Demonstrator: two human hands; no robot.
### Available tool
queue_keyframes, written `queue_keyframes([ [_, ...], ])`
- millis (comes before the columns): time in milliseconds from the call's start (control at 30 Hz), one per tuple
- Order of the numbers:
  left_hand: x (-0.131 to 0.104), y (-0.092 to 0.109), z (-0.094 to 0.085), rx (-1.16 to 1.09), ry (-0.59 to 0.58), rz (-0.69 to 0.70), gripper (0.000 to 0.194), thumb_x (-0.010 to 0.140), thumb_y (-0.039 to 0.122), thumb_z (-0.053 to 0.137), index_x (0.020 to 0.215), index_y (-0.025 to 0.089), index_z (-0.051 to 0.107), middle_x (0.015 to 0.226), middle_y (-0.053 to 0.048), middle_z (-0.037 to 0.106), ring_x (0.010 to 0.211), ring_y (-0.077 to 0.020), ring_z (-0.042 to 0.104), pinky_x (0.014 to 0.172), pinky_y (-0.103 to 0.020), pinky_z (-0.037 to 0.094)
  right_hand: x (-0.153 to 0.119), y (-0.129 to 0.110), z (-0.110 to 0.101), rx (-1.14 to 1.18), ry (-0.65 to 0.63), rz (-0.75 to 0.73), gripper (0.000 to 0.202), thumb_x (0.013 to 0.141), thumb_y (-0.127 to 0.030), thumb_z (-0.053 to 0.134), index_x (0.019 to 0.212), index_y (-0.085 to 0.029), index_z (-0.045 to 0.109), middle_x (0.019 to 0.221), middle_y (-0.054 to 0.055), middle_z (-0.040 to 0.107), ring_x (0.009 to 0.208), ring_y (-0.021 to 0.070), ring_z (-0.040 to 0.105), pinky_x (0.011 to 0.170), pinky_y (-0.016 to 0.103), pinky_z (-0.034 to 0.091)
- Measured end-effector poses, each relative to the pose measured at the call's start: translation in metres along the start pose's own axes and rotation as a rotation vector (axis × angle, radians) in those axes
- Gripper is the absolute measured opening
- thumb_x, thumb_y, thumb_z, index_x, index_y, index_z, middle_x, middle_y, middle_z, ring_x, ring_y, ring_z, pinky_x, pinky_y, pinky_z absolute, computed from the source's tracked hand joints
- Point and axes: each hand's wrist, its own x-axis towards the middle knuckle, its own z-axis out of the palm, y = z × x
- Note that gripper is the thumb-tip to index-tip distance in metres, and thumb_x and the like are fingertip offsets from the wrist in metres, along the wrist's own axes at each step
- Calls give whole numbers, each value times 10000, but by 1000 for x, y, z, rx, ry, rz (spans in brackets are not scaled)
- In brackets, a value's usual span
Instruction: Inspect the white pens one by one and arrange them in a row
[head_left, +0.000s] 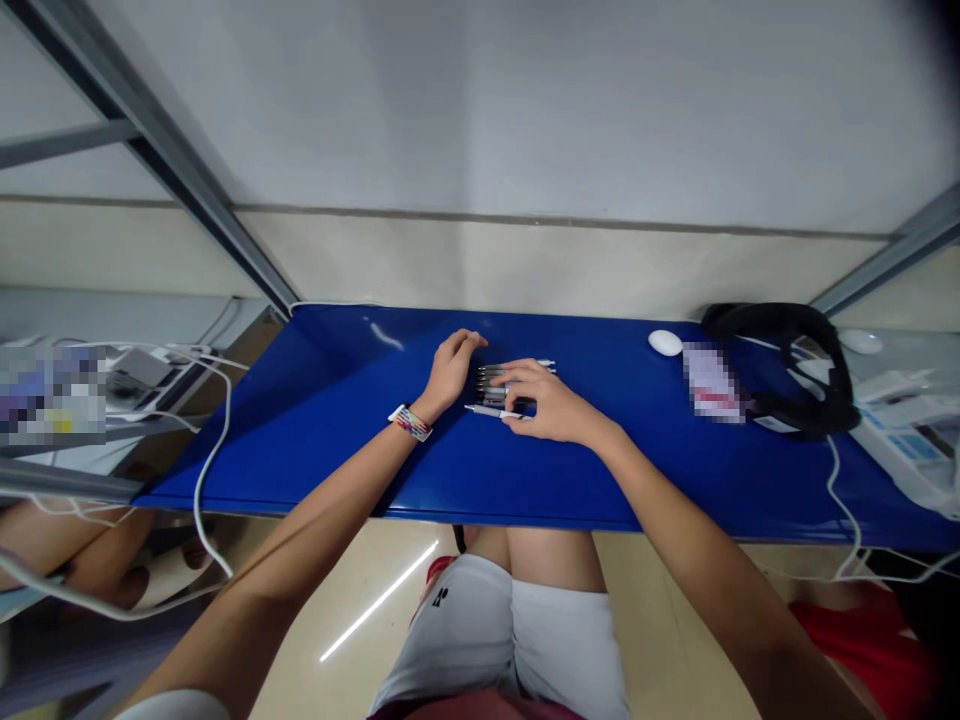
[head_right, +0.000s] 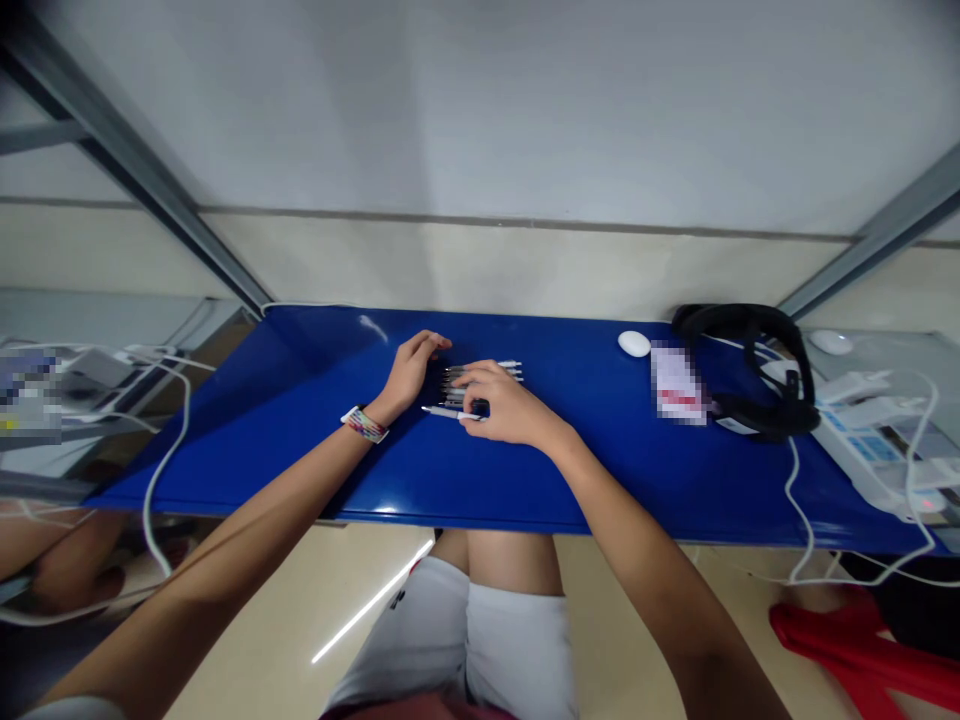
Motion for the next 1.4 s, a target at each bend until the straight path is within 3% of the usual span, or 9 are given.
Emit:
queue_keyframes([
  [100,0,6,0,-172,-116,13,395,1055,514,501,952,203,722,1016,-90,757,1010,-227,695,949,-365,534,2,4,-3,39,125,44,57,897,-237,761,866,-252,715,1123,48,792,1162,264,695,1041,443,536],
  [200,3,8,-3,-326,-222,-41,480,1060,586,463,1043,197,742,900,-90,738,861,-217,702,864,-377,570,2,8,-8,-106,221,111,47,957,-275,706,915,-252,709,943,31,772,934,240,700,952,414,515],
  [333,2,11,-7,-346,-291,-32,465,1032,594,540,1073,200,784,909,-84,726,817,-209,703,833,-376,583,2,13,-13,-213,264,143,116,1024,-305,626,981,-248,718,929,39,764,911,240,690,918,396,476],
  [467,-5,18,-8,-169,-355,32,325,965,501,701,1069,204,782,837,-45,717,795,-195,680,781,-332,549,2,22,-9,-138,304,173,197,1056,-351,582,1022,-252,748,977,47,772,923,230,708,870,361,493],
  [667,-9,21,-6,97,-252,197,235,962,420,715,1036,207,781,1036,-75,791,914,-211,713,863,-348,547,2,35,-8,-99,366,357,227,1003,-448,654,984,-261,782,955,46,800,871,242,716,778,350,497],
  [800,-5,15,-8,138,-202,269,208,977,393,700,1035,211,783,1077,-84,778,971,-217,717,899,-362,556,2,38,-13,35,442,410,242,981,-443,646,934,-251,785,936,51,796,886,245,715,788,358,510],
  [967,-1,10,-9,133,-120,274,157,951,344,721,1020,216,779,1055,-81,761,940,-213,706,899,-381,569,6,42,-15,475,563,532,270,863,-501,750,893,-233,768,726,21,706,701,200,649,671,337,513],
  [1100,-1,10,-10,155,-105,280,147,947,337,728,1014,221,787,1034,-75,767,909,-206,701,885,-380,562,7,42,-16,684,612,576,297,775,-485,839,898,-223,775,736,12,690,684,169,619,657,319,506],
  [1400,-2,15,-10,159,-95,254,152,946,340,725,1009,226,802,1031,-72,780,955,-223,711,914,-388,555,5,43,-19,819,641,604,307,724,-434,878,919,-214,789,760,6,690,707,156,631,724,329,544],
])
